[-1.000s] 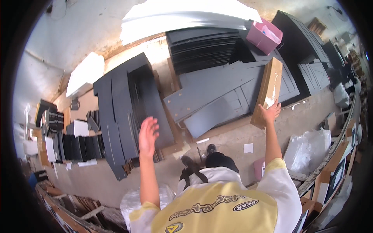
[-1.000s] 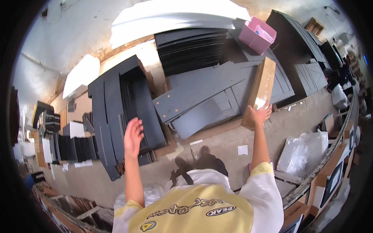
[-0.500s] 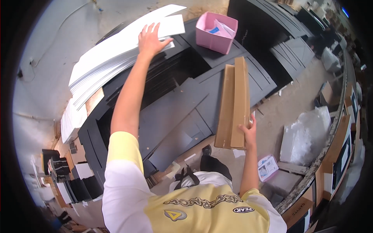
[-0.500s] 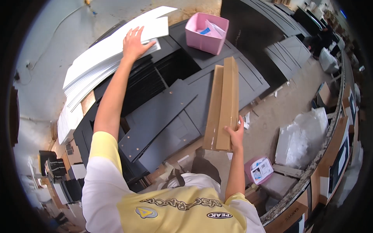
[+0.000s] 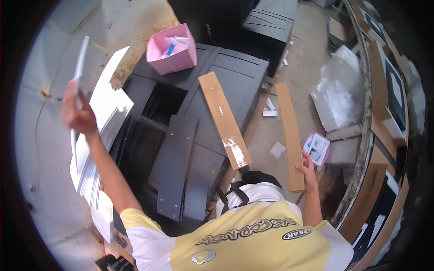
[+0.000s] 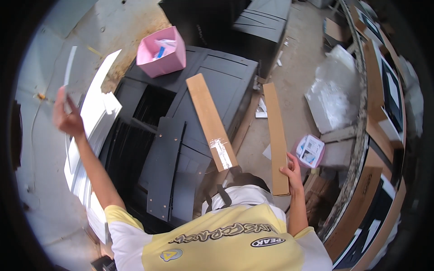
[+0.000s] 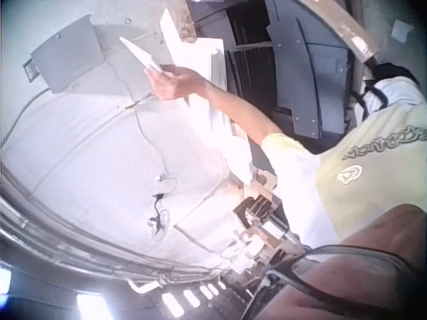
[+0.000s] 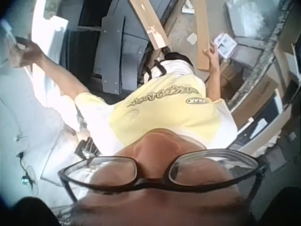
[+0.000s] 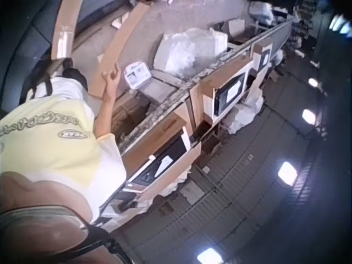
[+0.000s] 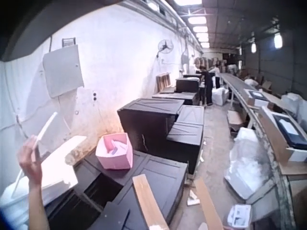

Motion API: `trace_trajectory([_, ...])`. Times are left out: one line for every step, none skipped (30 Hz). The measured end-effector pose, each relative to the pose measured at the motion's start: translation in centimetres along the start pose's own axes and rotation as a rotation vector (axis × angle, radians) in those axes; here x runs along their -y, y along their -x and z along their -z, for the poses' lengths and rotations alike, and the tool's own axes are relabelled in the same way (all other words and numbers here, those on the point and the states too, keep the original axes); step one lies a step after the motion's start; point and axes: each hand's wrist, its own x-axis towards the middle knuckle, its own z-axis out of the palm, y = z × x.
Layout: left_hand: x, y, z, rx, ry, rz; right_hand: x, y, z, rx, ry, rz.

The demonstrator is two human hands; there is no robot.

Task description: Packaging wooden furniture parts into a cardboard box with protective foam and tape.

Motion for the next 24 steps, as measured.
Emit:
trace_trajectory([-0.3, -3.5, 2.9, -0.056, -0.062, -0.073, -0.4, 0.3, 0.8, -0.003, -0.013, -0.032])
trace_trajectory([-1.7, -6.2, 4.7, -0.086, 0.037, 0.002, -0.7, 0.8, 1.3, -0.038, -0.028, -0.063])
trace_trajectory([-4.3, -7.9, 5.4, -0.110, 0.140, 0.082, -1.1, 1.3, 2.3, -0.094, -0.039, -0.054])
trace_trajectory([-8.7, -8.9, 5.0, -0.120, 0.189, 0.084, -1.5, 1.4, 3.2, -0.097, -0.060, -0.082])
trace_trajectory([-14.4, -10.3, 5.2, -0.164, 0.355, 0.082, -1.7, 1.5, 3.9, -0.096, -0.087, -0.108])
trace_trajectory([-20.3, -11.7, 5.4, -0.211, 0.519, 0.079, -1.4, 1.6, 4.6, -0.116, -0.108, -0.120])
trace_trajectory([-26.7, -12.7, 3.8, -0.266, 0.728, 0.077, -1.7, 1.6, 6.1, -0.198, -0.140, -0.093])
trace_trajectory([-31.6, -13.0, 3.4, -0.140, 0.722, -0.057, -2.1, 1.4, 7.4, -0.212, -0.201, -0.077])
trace_trajectory([-36.0, -12.2, 3.0, -0.016, 0.697, -0.188, -2.2, 1.1, 8.6, -0.218, -0.253, -0.061])
trace_trajectory([-40.3, -11.3, 2.3, 0.055, 0.778, -0.164, -1.9, 0.8, 9.6, -0.229, -0.253, -0.064])
trace_trajectory([-44.4, -10.3, 1.3, 0.124, 0.859, -0.148, -2.1, 0.1, 10.8, -0.262, -0.272, -0.039])
trace_trajectory([-47.3, -9.4, 0.2, 0.163, 0.873, -0.152, -2.3, -1.1, 11.8, -0.238, -0.303, 0.001])
trace_trajectory([-50.1, -8.1, -0.7, 0.204, 0.885, -0.153, -2.0, -2.4, 13.2, -0.212, -0.327, 0.040])
trace_trajectory([-53.3, -6.7, -1.7, 0.264, 0.908, -0.102, -1.4, -3.5, 15.1, -0.187, -0.371, 0.024])
trace_trajectory([-56.1, -5.9, -2.6, 0.322, 0.917, -0.060, -0.3, -4.6, 17.0, -0.212, -0.394, 0.055])
trace_trajectory([-59.2, -5.0, -3.3, 0.333, 0.946, -0.015, 1.0, -6.2, 18.8, -0.233, -0.292, 0.093])
trace_trajectory([-62.2, -4.4, -3.9, 0.351, 0.979, 0.026, 2.8, -7.7, 20.7, -0.259, -0.193, 0.123])
trace_trajectory([-64.6, -3.6, -4.3, 0.363, 1.004, 0.018, 5.4, -9.3, 22.7, -0.302, -0.080, 0.114])
trace_trajectory([-67.5, -3.5, -5.7, 0.381, 1.033, 0.012, 8.2, -11.4, 25.0, -0.340, -0.097, 0.126])
trace_trajectory([-70.4, -4.5, -7.5, 0.390, 1.068, -0.008, 10.9, -12.9, 26.8, -0.364, -0.043, 0.211])
trace_trajectory([-72.6, -5.3, -8.5, 0.434, 1.084, 0.006, 13.4, -13.3, 28.2, -0.388, 0.012, 0.278])
trace_trajectory([-74.6, -6.6, -9.7, 0.475, 1.096, 0.025, 16.9, -13.9, 29.9, -0.370, -0.027, 0.275])
trace_trajectory([-76.8, -8.1, -12.2, 0.444, 1.108, 0.015, 19.4, -14.7, 31.4, -0.394, -0.029, 0.273])
trace_trajectory([-79.4, -9.8, -14.2, 0.425, 1.140, 0.029, 21.8, -15.5, 32.8, -0.428, -0.125, 0.358])
